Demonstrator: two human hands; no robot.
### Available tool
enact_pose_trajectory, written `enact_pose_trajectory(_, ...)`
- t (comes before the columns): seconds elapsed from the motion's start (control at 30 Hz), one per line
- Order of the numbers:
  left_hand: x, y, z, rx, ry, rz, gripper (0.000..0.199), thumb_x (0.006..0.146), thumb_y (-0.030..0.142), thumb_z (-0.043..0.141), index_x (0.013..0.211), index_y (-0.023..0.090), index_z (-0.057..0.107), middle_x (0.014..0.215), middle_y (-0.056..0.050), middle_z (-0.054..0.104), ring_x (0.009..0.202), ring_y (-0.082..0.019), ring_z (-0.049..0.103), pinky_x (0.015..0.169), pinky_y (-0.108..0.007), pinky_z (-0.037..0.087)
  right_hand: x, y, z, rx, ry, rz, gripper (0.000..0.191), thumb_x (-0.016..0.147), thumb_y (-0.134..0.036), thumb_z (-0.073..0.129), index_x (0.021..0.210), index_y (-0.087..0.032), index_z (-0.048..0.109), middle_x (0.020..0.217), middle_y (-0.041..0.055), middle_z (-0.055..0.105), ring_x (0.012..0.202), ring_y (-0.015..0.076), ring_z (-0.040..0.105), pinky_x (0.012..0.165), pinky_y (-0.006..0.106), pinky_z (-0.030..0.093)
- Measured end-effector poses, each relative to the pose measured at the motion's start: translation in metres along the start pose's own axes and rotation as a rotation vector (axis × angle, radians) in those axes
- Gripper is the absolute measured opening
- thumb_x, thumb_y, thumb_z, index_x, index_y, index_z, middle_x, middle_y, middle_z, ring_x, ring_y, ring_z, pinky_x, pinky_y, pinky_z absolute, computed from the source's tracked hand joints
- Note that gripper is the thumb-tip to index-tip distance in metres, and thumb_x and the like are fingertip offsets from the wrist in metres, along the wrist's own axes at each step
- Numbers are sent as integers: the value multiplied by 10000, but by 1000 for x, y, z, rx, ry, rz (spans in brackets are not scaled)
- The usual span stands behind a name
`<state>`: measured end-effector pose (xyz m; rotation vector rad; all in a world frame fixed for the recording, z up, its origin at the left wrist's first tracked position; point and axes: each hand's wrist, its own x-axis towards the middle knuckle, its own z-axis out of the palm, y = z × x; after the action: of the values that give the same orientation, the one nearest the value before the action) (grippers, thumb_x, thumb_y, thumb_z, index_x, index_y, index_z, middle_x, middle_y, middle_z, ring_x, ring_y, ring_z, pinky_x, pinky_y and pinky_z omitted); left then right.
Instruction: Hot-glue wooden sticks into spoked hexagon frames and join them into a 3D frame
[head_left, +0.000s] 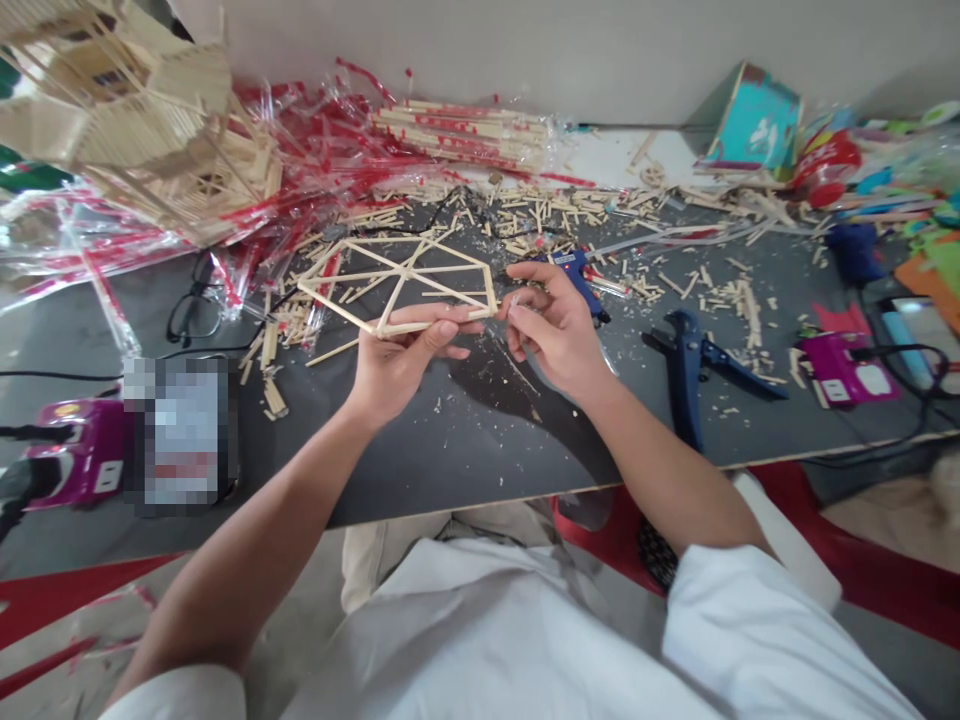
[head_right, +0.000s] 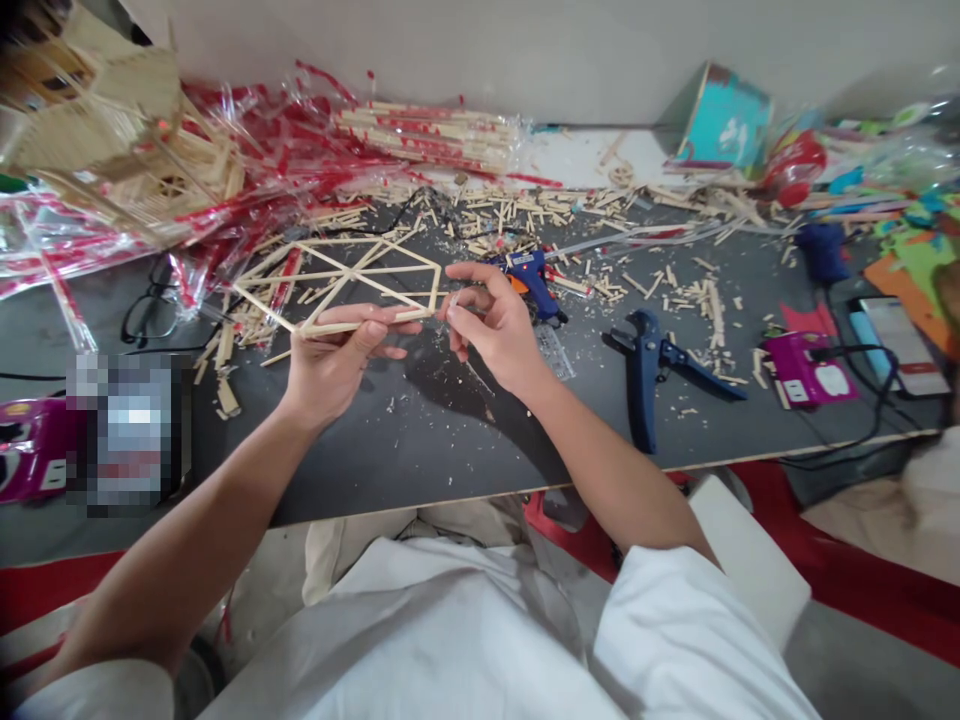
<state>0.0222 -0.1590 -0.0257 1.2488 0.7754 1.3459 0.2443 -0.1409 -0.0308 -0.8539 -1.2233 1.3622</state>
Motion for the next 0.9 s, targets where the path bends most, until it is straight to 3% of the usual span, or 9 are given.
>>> enact_pose_trajectory(0.13, 1, 1, 0, -8, -2, 0, 328, 947, 544, 971, 1053, 244, 898, 1160, -77, 914, 1023, -267, 911, 734, -295, 778, 1, -2, -4, -104, 81, -15, 437, 959, -635, 904, 1114, -268, 722, 927, -29, 733, 550, 86, 597, 441, 267, 448)
enact_pose_trajectory(0.23, 2, 4, -2, 26, 6, 10, 324, 956, 550, 959, 1069, 252, 902, 1184, -80, 912, 1052, -271, 907, 730, -301, 776, 2, -6, -13, -311, 180, -66, 424, 1008, -672, 841, 981, -258, 749, 784, -19, 712, 539, 113, 603, 468, 289, 455)
enact_pose_trajectory(0.33, 3, 9, -4, 106, 8, 54, 323, 944, 563, 963, 1023, 254, 912, 1185, -86, 912, 1053, -277, 903, 749, -334, 784, 6, -7, -27, -544, 248, -149, 366, 999, -585, 876, 876, -258, 769, 676, -20, 685, 562, 140, 610, 535, 313, 478)
enact_pose_trajectory(0.43, 4, 15, -7, 169, -23, 107, 334, 934, 589, 961, 944, 258, 911, 1174, -92, 913, 1092, -299, 897, 764, -367, 791, 11, -2, -41, -560, 235, -137, 168, 977, -407, 874, 947, -252, 818, 754, -3, 770, 629, 171, 684, 619, 346, 569)
enact_pose_trajectory(0.53, 5, 17, -11, 214, -82, 159, 298, 984, 576, 916, 951, 280, 915, 1206, -87, 909, 1130, -292, 888, 782, -370, 789, 13, 1, -49, -589, 156, -155, 160, 1024, -266, 720, 1106, -243, 856, 1053, 65, 881, 937, 243, 831, 903, 465, 679)
enact_pose_trajectory(0.6, 5, 17, -15, 258, -130, 199, 264, 1041, 545, 857, 1004, 293, 925, 1253, -87, 903, 1133, -280, 884, 805, -375, 789, 13, 0, -51, -696, 97, -207, 273, 1055, -207, 613, 1110, -257, 875, 1260, 86, 881, 1241, 291, 818, 1145, 568, 616)
enact_pose_trajectory(0.67, 4, 17, -18, 317, -177, 252, 256, 1095, 500, 790, 1037, 294, 931, 1282, -89, 898, 1080, -261, 892, 815, -366, 784, 12, -2, -50, -787, 74, -274, 282, 1051, -200, 615, 1046, -272, 888, 1337, 75, 868, 1393, 313, 754, 1271, 613, 519)
enact_pose_trajectory(0.77, 4, 19, -20, 417, -252, 356, 222, 1132, 373, 731, 1079, 304, 936, 1293, -78, 898, 1015, -232, 901, 835, -331, 768, 12, -5, -46, -786, 122, -250, 167, 1054, -342, 741, 1054, -267, 890, 1145, 77, 885, 1148, 288, 799, 1125, 541, 593)
enact_pose_trajectory(0.9, 2, 25, -18, 445, -348, 405, 241, 1130, 275, 699, 1144, 324, 935, 1335, -75, 887, 961, -212, 900, 812, -301, 751, 11, -7, -34, -323, -4, 34, 508, 1063, -716, 738, 1155, -224, 829, 965, 62, 818, 756, 162, 708, 671, 321, 565)
